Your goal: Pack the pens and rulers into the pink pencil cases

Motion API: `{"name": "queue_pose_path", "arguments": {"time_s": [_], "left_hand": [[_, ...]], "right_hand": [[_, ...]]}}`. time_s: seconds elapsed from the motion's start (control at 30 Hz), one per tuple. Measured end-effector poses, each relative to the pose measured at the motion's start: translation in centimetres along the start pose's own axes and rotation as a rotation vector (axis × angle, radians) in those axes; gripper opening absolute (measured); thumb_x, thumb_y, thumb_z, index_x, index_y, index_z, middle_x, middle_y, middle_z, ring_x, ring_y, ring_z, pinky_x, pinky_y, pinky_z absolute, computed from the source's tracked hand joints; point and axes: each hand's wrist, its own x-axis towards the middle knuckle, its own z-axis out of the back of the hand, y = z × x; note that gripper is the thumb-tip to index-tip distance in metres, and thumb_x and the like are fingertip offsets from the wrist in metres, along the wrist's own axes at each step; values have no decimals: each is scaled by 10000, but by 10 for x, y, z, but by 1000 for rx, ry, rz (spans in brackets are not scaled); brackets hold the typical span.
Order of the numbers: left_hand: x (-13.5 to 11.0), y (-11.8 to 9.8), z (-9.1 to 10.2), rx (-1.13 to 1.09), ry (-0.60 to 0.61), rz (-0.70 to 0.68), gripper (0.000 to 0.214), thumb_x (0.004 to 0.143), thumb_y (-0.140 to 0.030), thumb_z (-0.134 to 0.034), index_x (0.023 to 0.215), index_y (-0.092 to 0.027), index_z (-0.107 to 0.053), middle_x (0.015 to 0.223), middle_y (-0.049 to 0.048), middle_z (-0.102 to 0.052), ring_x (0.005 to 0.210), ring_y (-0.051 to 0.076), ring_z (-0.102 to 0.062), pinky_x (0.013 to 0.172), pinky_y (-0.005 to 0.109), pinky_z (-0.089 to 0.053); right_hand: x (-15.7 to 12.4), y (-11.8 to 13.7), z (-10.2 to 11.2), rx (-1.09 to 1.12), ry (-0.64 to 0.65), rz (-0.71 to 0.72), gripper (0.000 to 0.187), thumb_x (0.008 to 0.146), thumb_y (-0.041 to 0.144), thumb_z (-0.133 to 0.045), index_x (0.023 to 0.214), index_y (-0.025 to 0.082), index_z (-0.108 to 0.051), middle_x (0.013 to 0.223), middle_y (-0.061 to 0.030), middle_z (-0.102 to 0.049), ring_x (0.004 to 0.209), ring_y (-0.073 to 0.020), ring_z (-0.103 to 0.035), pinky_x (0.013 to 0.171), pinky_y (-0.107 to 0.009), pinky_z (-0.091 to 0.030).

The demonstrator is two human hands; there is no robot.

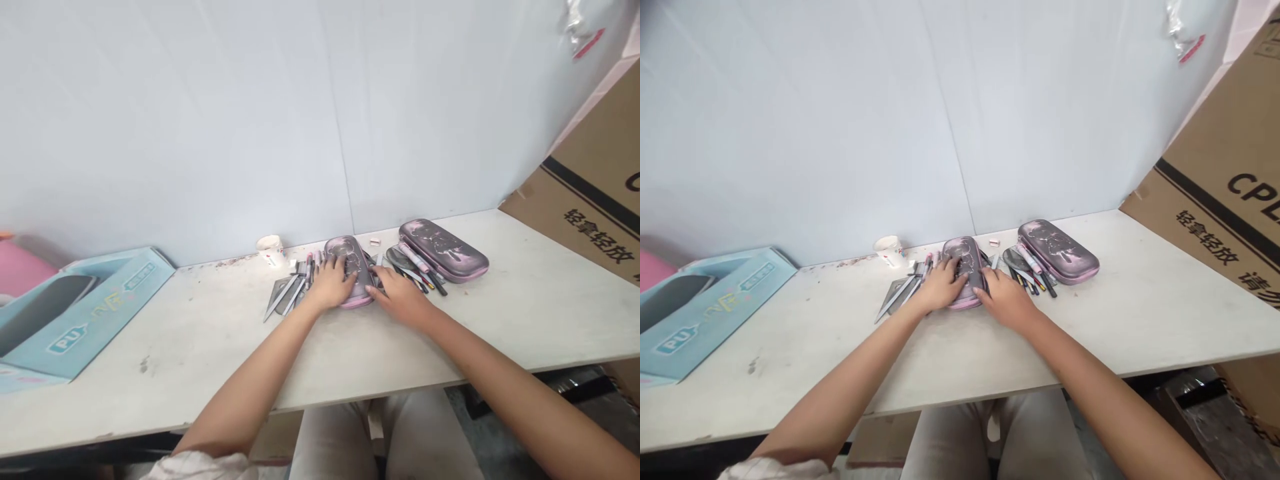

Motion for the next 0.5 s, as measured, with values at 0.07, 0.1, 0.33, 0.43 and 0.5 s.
{"name": "queue_pose_path", "arguments": {"time_s": [0.07, 0.1, 0.33, 0.43, 0.5], "left_hand": [[-7, -2, -8, -10, 10, -51, 598, 872, -442, -335, 1363, -102, -307, 1431, 186, -327, 1350, 314, -238, 1055, 504, -219], [-8, -5, -11, -20, 11, -83, 593, 877, -428, -325, 1369, -98, -294, 1441, 178, -313, 1363, 311, -201, 1068, 511, -189], [4, -46, -25, -161, 25, -223, 593, 877, -388, -312, 1361, -44, -299, 1445, 172, -307, 1376, 303, -150, 1105, 509, -80], [12, -67, -35, -268, 4, -234, 587, 860, -386, -360, 1351, -65, -331, 1434, 164, -334, 1375, 298, -158, 1110, 512, -39], [19, -79, -40, -390, -34, -192, 605, 826, -374, -438, 1335, -56, -359, 1419, 186, -350, 1374, 288, -174, 1120, 481, -43]], "right_hand": [[1, 6, -5, 0, 28, -24, 441, 905, 397, -328, 1251, 142, -428, 1179, -138, -542, 1041, -251, -540, 840, -345, -406], [0, 7, -5, -10, 34, -34, 442, 902, 393, -332, 1252, 140, -428, 1185, -143, -536, 1045, -258, -538, 839, -350, -408], [-18, -17, 11, -90, 10, -158, 430, 884, 384, -365, 1232, 145, -441, 1130, -158, -554, 1003, -262, -560, 800, -353, -427], [-25, -33, 20, -114, -14, -196, 436, 884, 387, -360, 1243, 149, -428, 1163, -163, -543, 1025, -264, -555, 808, -354, -428], [-29, -40, 24, -131, -28, -227, 435, 885, 387, -353, 1245, 153, -426, 1171, -164, -541, 1030, -273, -555, 806, -364, -431]]}}
